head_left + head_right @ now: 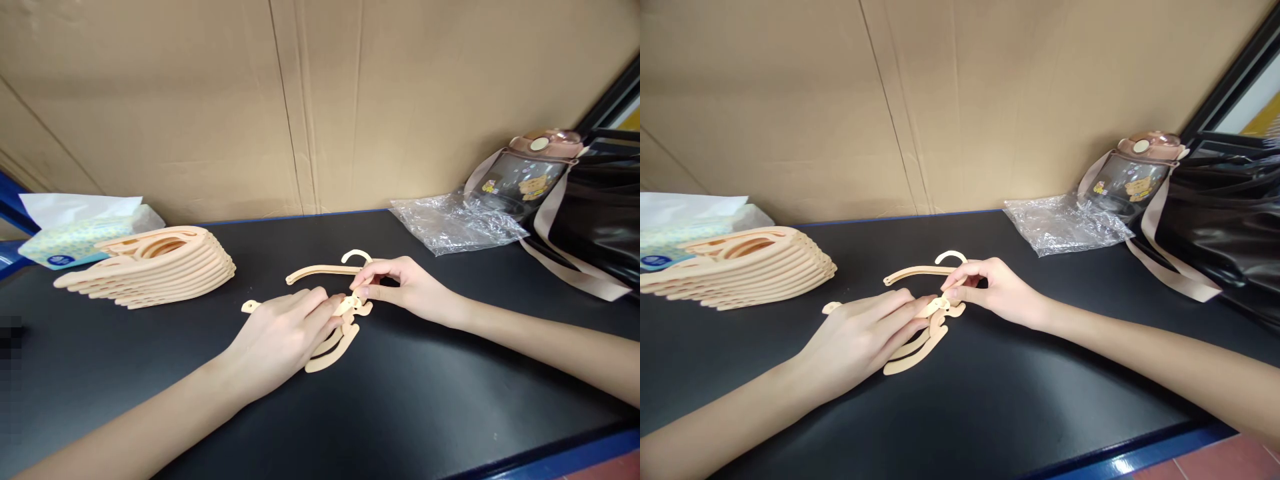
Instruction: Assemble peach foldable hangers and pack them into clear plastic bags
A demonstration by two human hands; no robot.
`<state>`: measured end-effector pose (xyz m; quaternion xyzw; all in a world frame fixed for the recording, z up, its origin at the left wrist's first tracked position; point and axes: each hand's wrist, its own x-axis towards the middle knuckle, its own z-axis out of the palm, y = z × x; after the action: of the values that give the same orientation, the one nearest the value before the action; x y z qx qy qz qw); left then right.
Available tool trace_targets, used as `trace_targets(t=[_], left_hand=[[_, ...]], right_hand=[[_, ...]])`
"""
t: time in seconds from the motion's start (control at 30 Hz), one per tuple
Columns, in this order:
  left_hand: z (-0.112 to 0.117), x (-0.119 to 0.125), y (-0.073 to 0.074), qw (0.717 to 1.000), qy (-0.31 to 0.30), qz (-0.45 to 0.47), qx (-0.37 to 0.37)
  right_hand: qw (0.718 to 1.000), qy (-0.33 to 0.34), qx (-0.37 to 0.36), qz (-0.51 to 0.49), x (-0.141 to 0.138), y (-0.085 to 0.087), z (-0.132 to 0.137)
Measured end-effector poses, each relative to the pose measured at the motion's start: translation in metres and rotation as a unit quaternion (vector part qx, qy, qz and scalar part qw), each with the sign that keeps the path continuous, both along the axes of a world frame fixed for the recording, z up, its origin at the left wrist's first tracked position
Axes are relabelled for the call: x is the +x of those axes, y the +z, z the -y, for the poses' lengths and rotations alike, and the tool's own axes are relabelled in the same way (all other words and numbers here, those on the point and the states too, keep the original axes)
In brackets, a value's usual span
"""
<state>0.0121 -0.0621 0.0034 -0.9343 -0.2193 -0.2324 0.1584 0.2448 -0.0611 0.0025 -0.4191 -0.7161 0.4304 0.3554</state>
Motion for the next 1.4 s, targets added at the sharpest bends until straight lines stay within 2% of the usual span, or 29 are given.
trace_targets(t=[0.43, 0.53, 0.63, 0.73, 0.83, 0.97, 1.07, 1.27, 1.4], left_hand=[[0.0, 0.0, 0.002, 0.994, 0.022, 0.019, -0.107], [-0.002, -0.002, 0.0, 0.982, 0.057, 0.045, -0.175], [-0.004, -0.003, 0.0, 0.96, 0.11, 0.053, -0.254], [-0.007, -0.005, 0.001, 0.929, 0.149, 0.08, -0.329], [-0.012, -0.006, 0.002, 0.893, 0.151, 0.121, -0.406], [-0.018, -0.008, 0.007, 0.832, 0.122, 0.172, -0.513], [-0.022, -0.01, 0.012, 0.775, 0.109, 0.215, -0.585], [-0.033, -0.018, 0.023, 0.688, 0.103, 0.223, -0.683], [-0.037, -0.023, 0.025, 0.62, 0.118, 0.25, -0.735]], right_hand=[[0.999, 0.027, 0.025, 0.009, -0.002, 0.002, 0.005], [0.997, 0.023, 0.069, 0.009, -0.003, 0.002, 0.009], [0.989, -0.004, 0.148, 0.013, -0.003, 0.0, 0.012], [0.971, -0.043, 0.225, 0.064, 0.0, -0.001, 0.011], [0.957, -0.032, 0.253, 0.136, 0.002, -0.003, 0.007], [0.945, -0.013, 0.249, 0.213, 0.003, -0.007, 0.002], [0.939, -0.038, 0.241, 0.242, 0.004, -0.01, 0.0], [0.936, -0.077, 0.221, 0.262, 0.002, -0.008, 0.0], [0.944, -0.099, 0.203, 0.239, 0.002, -0.008, 0.001]])
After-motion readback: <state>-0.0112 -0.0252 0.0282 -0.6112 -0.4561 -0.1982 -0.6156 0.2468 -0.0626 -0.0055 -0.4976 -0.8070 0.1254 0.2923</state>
